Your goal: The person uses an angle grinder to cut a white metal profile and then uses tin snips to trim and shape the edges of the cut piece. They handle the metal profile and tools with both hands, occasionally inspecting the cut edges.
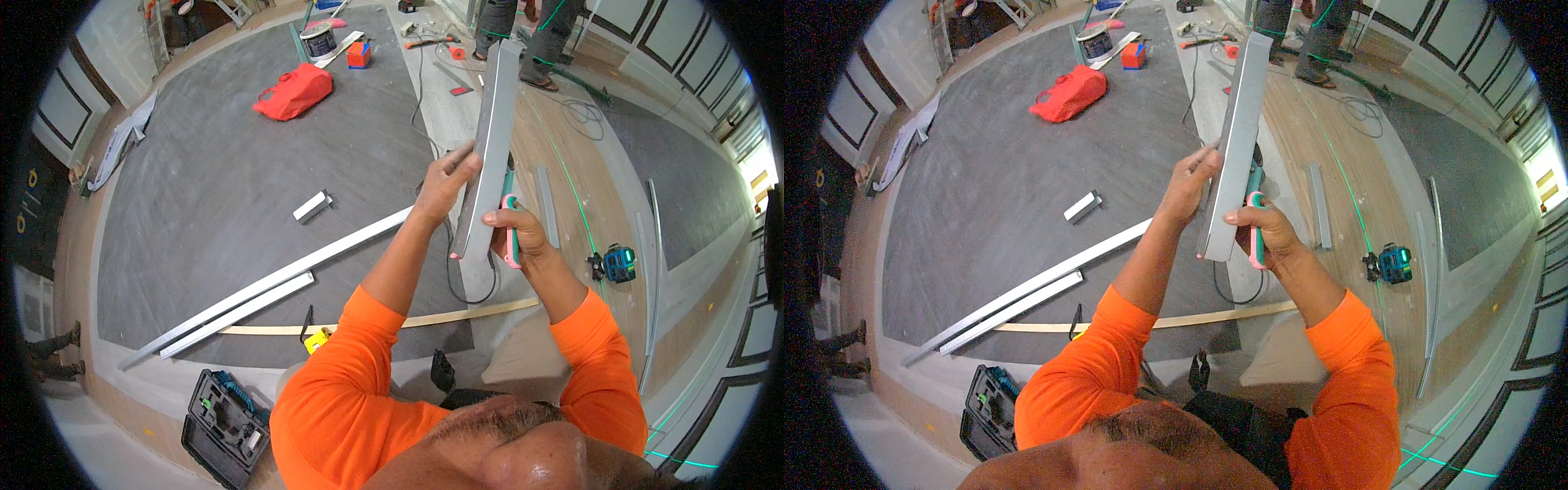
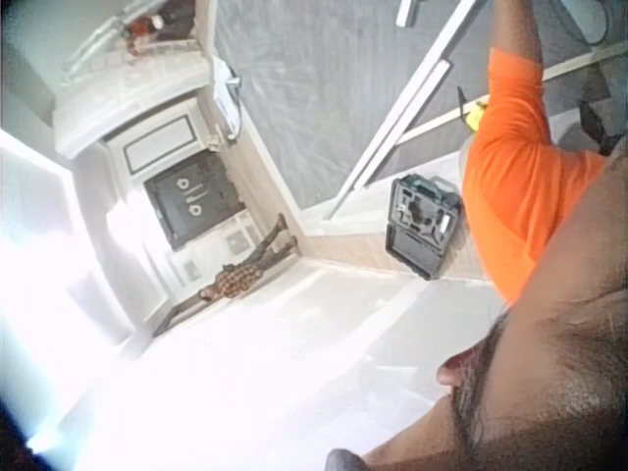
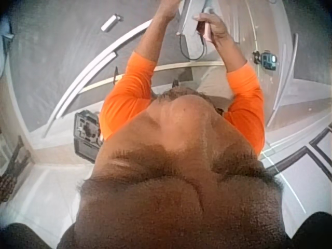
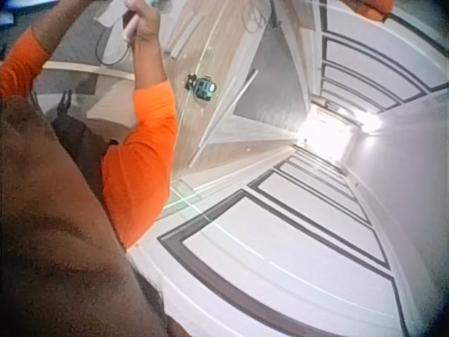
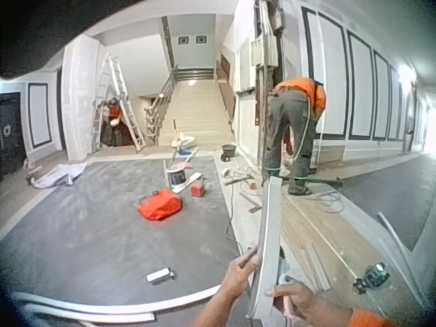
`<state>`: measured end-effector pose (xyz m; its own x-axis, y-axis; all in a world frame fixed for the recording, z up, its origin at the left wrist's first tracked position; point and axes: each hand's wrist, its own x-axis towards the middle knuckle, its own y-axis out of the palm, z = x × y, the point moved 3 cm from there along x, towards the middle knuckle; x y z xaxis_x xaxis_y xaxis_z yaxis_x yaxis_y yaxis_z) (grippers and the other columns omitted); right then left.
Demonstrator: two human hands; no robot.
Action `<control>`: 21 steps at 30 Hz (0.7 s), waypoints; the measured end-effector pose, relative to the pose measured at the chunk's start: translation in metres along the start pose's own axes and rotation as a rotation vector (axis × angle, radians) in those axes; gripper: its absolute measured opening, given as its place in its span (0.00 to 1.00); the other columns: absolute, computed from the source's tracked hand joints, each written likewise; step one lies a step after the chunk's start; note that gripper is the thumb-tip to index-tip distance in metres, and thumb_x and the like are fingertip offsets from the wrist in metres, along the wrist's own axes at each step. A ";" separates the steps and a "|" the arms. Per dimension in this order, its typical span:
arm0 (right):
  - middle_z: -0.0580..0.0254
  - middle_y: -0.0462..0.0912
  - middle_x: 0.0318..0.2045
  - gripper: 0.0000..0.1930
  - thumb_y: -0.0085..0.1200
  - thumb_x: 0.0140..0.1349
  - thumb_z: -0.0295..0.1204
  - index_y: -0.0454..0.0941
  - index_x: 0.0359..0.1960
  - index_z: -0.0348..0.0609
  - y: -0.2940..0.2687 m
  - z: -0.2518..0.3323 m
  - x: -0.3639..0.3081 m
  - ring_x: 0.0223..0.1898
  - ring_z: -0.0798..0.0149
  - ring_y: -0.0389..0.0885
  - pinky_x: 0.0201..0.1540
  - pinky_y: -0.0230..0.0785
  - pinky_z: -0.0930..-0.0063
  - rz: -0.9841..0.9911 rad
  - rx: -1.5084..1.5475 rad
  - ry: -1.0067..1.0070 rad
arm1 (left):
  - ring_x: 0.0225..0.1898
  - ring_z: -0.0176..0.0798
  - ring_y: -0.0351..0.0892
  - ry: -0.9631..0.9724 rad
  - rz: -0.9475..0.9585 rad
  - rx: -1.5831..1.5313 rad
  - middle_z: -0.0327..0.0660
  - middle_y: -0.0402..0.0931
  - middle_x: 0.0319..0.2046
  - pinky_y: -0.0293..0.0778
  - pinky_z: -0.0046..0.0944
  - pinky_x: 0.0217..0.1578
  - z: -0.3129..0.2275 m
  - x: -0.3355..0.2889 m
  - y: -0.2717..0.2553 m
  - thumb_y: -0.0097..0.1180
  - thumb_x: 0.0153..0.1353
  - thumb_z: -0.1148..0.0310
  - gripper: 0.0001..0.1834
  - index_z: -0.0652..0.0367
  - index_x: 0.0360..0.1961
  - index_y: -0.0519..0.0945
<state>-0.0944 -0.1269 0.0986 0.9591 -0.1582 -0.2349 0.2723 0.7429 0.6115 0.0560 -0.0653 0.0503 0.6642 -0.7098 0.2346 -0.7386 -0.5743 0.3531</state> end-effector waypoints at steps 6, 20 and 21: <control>0.60 0.81 0.34 0.15 0.64 0.54 0.28 0.77 0.43 0.37 -0.035 -0.012 0.009 0.37 0.63 0.82 0.44 0.74 0.70 -0.099 -0.265 -0.002 | 0.41 0.33 0.77 -0.111 0.163 -0.014 0.41 0.79 0.40 0.72 0.33 0.43 -0.024 -0.011 0.018 0.62 0.61 0.56 0.25 0.68 0.50 0.78; 0.67 0.80 0.38 0.32 0.62 0.56 0.30 0.69 0.64 0.39 -0.019 0.009 -0.014 0.41 0.71 0.78 0.48 0.71 0.71 0.041 -0.692 -0.098 | 0.30 0.38 0.77 0.127 -0.533 -0.395 0.40 0.73 0.34 0.80 0.44 0.27 -0.049 0.016 -0.111 0.57 0.63 0.59 0.19 0.53 0.47 0.65; 0.70 0.78 0.35 0.25 0.64 0.55 0.30 0.75 0.56 0.39 -0.009 0.003 -0.019 0.39 0.73 0.76 0.45 0.70 0.74 0.079 -0.733 -0.095 | 0.29 0.38 0.77 0.152 -0.569 -0.408 0.40 0.73 0.34 0.79 0.44 0.27 -0.054 0.014 -0.121 0.57 0.63 0.58 0.19 0.53 0.47 0.65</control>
<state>-0.1143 -0.1324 0.1000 0.9854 -0.1169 -0.1239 0.1121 0.9927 -0.0447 0.1613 0.0164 0.0594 0.9643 -0.2636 0.0263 -0.1900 -0.6190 0.7621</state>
